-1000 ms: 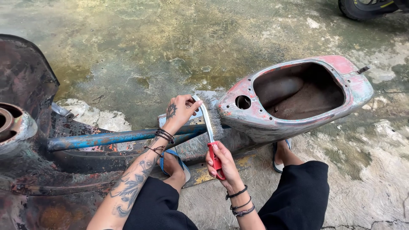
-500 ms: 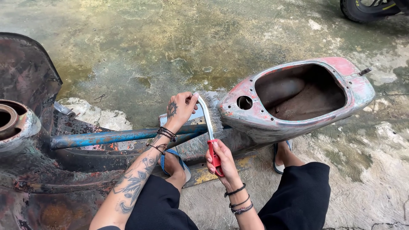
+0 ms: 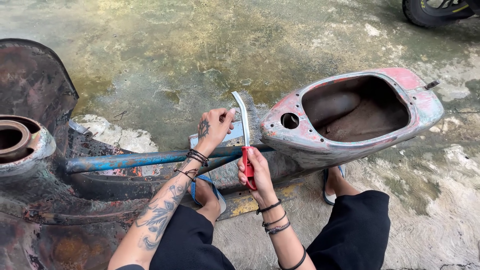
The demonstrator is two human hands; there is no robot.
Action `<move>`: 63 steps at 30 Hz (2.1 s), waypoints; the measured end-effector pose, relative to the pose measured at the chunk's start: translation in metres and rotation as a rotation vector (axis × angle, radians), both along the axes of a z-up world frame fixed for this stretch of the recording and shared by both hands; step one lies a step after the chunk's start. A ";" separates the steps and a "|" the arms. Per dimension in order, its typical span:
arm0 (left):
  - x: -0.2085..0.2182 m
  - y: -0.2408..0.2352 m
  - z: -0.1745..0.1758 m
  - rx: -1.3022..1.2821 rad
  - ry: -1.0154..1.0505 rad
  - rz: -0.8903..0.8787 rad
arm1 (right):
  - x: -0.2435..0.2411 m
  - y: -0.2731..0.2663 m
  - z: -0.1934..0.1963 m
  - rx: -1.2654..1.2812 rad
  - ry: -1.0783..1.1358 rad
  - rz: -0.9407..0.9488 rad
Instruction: The person scrubs the exterior and interior surfaces of a scooter body frame using a wire brush. They focus on the edges, corners, and around a circular opening, repeatedly brushing to remove rust and debris.
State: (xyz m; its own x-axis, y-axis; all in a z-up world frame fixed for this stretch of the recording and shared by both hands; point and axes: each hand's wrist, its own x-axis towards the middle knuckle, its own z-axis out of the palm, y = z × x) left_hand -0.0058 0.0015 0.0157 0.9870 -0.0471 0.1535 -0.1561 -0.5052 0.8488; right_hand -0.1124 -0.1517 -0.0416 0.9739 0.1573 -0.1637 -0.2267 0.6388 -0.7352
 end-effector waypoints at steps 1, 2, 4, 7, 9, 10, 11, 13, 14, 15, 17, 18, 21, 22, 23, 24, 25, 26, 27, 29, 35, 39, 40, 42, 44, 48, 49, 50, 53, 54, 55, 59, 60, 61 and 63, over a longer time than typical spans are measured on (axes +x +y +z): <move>0.001 0.000 0.001 0.000 -0.002 0.001 | -0.005 -0.002 -0.001 0.000 -0.002 0.001; 0.001 0.000 0.001 -0.006 -0.009 0.002 | -0.009 -0.005 -0.002 -0.007 -0.005 0.006; -0.001 0.000 -0.001 -0.014 -0.009 0.004 | -0.026 -0.012 -0.004 -0.017 -0.002 0.013; 0.002 0.000 -0.002 -0.016 -0.003 0.018 | -0.052 -0.027 0.001 -0.033 0.021 0.034; 0.005 -0.001 -0.008 0.019 -0.149 0.039 | -0.070 -0.039 0.009 0.042 0.041 0.105; 0.005 0.000 -0.008 0.015 -0.149 0.040 | -0.070 -0.041 0.007 0.038 0.042 0.106; 0.004 -0.001 -0.009 0.025 -0.155 0.038 | -0.071 -0.043 0.004 0.047 0.048 0.108; 0.003 -0.002 -0.009 0.035 -0.161 0.032 | -0.065 -0.042 0.005 0.058 0.055 0.107; 0.001 -0.003 -0.007 0.043 -0.154 0.030 | -0.060 -0.039 0.009 0.053 0.068 0.104; 0.000 -0.003 -0.005 0.052 -0.150 0.027 | -0.053 -0.036 0.014 0.049 0.080 0.100; -0.002 -0.003 -0.003 0.061 -0.136 0.040 | -0.037 -0.029 0.017 0.096 0.074 0.094; -0.002 -0.002 -0.002 0.067 -0.120 0.056 | -0.029 -0.025 0.019 0.140 0.069 0.091; -0.003 0.000 0.001 0.077 -0.152 0.059 | -0.020 -0.016 0.024 0.113 0.086 0.054; -0.003 0.002 0.001 0.081 -0.157 0.055 | -0.025 -0.018 0.023 0.117 0.080 0.051; -0.002 0.002 0.000 0.059 -0.164 0.048 | -0.030 -0.020 0.022 0.122 0.065 0.070; -0.001 0.003 -0.002 0.037 -0.171 0.041 | -0.035 -0.022 0.020 0.127 0.050 0.089; -0.001 0.003 -0.001 0.036 -0.175 0.040 | -0.041 -0.025 0.017 0.126 0.046 0.088; -0.001 0.004 0.000 0.038 -0.162 0.043 | -0.048 -0.028 0.013 0.123 0.052 0.093; -0.001 0.004 0.000 0.038 -0.147 0.048 | -0.055 -0.031 0.008 0.118 0.060 0.099; -0.002 0.004 0.000 0.043 -0.133 0.050 | -0.068 -0.034 0.010 0.097 0.088 0.089; -0.001 0.002 -0.007 0.065 -0.142 0.030 | -0.056 -0.029 0.007 0.116 0.101 0.081; -0.008 0.003 0.008 0.018 0.007 0.047 | -0.016 -0.012 -0.003 0.017 0.044 0.008; -0.007 0.003 0.007 0.020 0.004 0.048 | -0.013 -0.008 -0.004 0.019 0.041 0.009; -0.005 0.005 0.005 0.025 0.013 0.043 | -0.006 -0.001 -0.007 0.015 0.021 -0.017; -0.004 0.006 0.003 0.017 0.002 0.046 | -0.020 -0.005 -0.011 -0.006 0.023 -0.014; -0.003 0.008 -0.001 0.016 -0.009 0.052 | -0.052 -0.017 -0.025 -0.087 0.046 -0.021; -0.005 0.009 0.000 0.011 -0.003 0.054 | -0.057 -0.017 -0.026 -0.092 0.051 -0.019; -0.007 0.009 0.000 0.027 -0.004 0.053 | -0.063 -0.017 -0.027 -0.091 0.066 -0.028; -0.007 0.012 -0.006 0.043 -0.010 0.043 | -0.054 -0.015 -0.024 -0.086 0.061 -0.039; -0.007 0.014 -0.009 0.043 -0.014 0.033 | -0.049 -0.013 -0.023 -0.082 0.043 -0.041; -0.010 0.014 -0.005 0.045 -0.014 0.034 | -0.040 -0.010 -0.017 -0.079 0.043 -0.040; -0.018 0.016 0.008 0.044 -0.024 0.040 | -0.007 0.002 0.012 -0.023 0.004 -0.069; -0.019 0.016 0.010 0.048 -0.016 0.040 | 0.000 0.004 0.019 -0.009 -0.008 -0.078; -0.018 0.016 0.009 0.046 -0.017 0.037 | -0.002 0.002 0.015 -0.012 -0.009 -0.081; -0.016 0.017 0.006 0.048 -0.007 0.027 | -0.004 -0.003 0.007 -0.018 -0.023 -0.048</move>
